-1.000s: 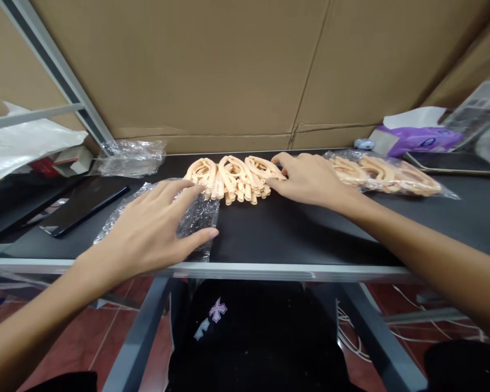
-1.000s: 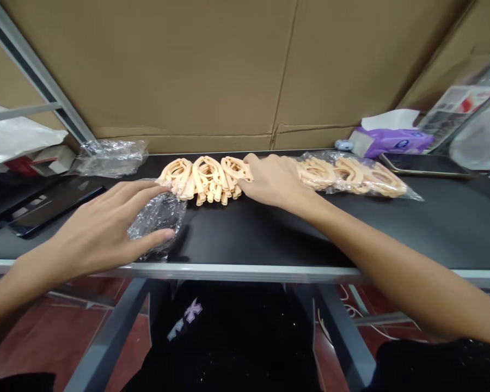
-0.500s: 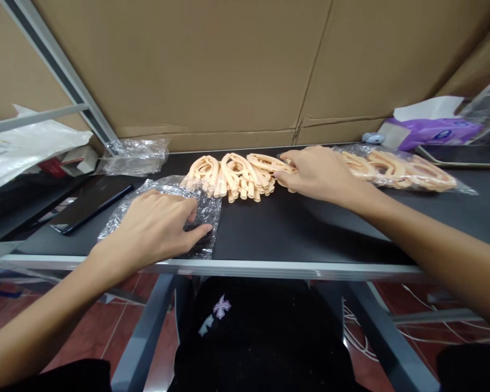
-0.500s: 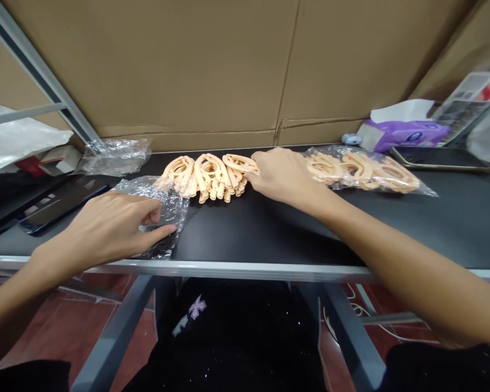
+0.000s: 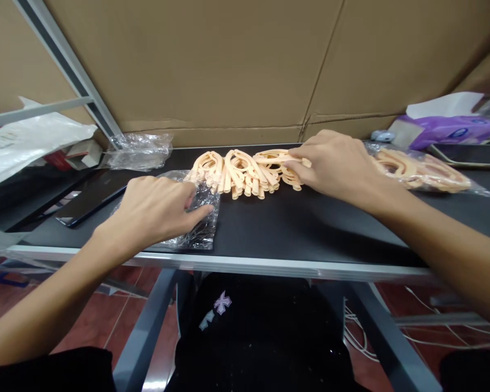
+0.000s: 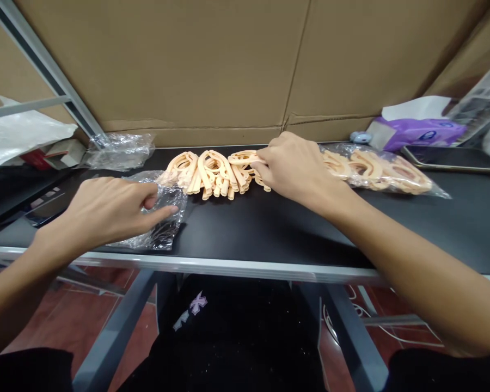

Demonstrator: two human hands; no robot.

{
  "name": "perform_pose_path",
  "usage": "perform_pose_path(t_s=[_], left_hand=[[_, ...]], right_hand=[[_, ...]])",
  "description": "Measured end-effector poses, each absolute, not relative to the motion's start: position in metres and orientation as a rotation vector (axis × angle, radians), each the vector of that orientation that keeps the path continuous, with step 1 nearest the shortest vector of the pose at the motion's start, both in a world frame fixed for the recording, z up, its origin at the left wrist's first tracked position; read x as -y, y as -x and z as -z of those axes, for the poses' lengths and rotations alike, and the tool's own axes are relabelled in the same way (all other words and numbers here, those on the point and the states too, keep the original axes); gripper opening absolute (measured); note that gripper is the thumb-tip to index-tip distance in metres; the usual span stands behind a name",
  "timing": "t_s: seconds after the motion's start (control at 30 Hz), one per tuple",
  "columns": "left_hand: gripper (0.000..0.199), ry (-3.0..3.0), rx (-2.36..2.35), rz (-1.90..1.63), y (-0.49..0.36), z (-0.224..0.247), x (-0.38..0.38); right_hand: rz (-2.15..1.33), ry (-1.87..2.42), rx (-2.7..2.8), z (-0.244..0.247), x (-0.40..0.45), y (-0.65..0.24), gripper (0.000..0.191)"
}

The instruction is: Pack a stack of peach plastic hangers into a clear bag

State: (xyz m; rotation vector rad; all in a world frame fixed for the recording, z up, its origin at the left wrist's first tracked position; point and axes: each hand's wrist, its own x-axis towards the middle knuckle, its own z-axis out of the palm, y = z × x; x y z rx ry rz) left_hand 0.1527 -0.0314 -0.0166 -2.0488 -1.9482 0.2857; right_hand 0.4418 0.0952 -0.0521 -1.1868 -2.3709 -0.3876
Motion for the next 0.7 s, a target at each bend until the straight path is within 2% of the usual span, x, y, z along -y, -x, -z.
perform_pose_path(t_s=[0.17, 0.27, 0.43, 0.6, 0.7], left_hand=[[0.057, 2.031, 2.021, -0.376, -0.145, 0.016, 0.027], [0.058, 2.034, 2.082, -0.383, -0.140, 0.015, 0.027], [0.050, 2.068, 2.080, -0.363, -0.131, 0.015, 0.031], [0.034, 2.078, 2.014, -0.309, -0.126, 0.018, 0.032], [0.034, 2.057, 2.027, -0.308, -0.121, 0.017, 0.034]], right_hand=[[0.434, 1.027, 2.212, 0.051, -0.102, -0.445, 0.034], [0.324, 0.848, 2.116, 0.044, -0.096, -0.443, 0.027], [0.083, 0.592, 2.137, 0.040, -0.057, -0.426, 0.017], [0.101, 0.381, 2.310, 0.053, -0.030, -0.414, 0.017], [0.104, 0.337, 2.312, 0.062, -0.027, -0.413, 0.015]])
